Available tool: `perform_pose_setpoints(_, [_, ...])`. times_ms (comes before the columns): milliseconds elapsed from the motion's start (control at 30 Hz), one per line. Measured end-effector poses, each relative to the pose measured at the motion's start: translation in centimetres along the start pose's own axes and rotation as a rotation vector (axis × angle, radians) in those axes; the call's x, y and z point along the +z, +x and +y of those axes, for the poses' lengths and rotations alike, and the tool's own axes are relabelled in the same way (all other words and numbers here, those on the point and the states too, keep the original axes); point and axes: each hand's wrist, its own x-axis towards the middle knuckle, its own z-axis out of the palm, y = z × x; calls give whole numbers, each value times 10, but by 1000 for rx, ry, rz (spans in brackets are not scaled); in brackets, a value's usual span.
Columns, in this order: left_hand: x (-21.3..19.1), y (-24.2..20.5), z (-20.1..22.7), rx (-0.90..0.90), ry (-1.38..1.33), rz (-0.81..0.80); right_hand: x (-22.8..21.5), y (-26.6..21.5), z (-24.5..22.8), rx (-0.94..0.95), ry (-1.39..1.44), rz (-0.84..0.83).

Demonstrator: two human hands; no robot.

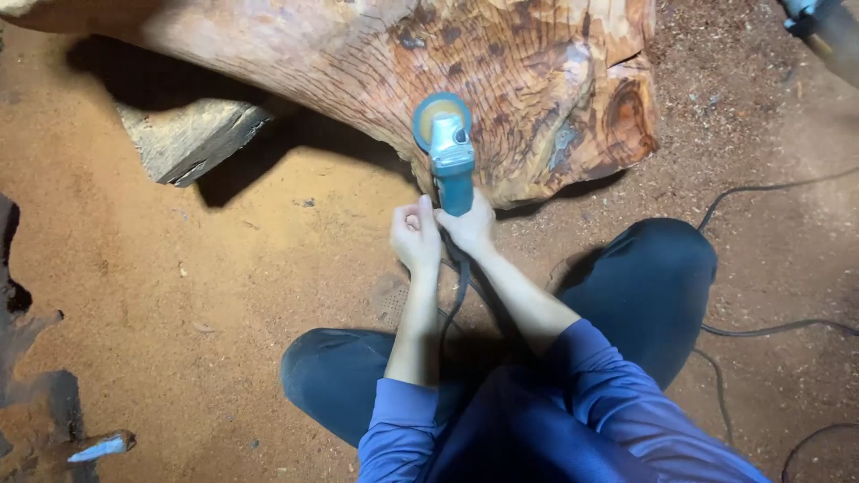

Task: Using a handheld angle grinder with a sanding disc to smooth the surface of a large wood carving.

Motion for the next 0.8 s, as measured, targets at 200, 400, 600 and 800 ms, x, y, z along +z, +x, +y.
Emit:
perform_pose_setpoints(200, [31, -11, 43, -285, -66, -641, -8, 1, 18, 25, 11, 68])
perform_pose_setpoints(400, [35, -3, 36, -270, -246, -497, -23, 13, 25, -30, -23, 50])
perform_pose_setpoints(600, [39, -19, 18, -303, -117, -602, -27, 11, 32, -106, -99, 1])
perform_pose_setpoints(800, [41, -15, 7, -347, -238, -571, -24, -10, 37, -99, -116, 25])
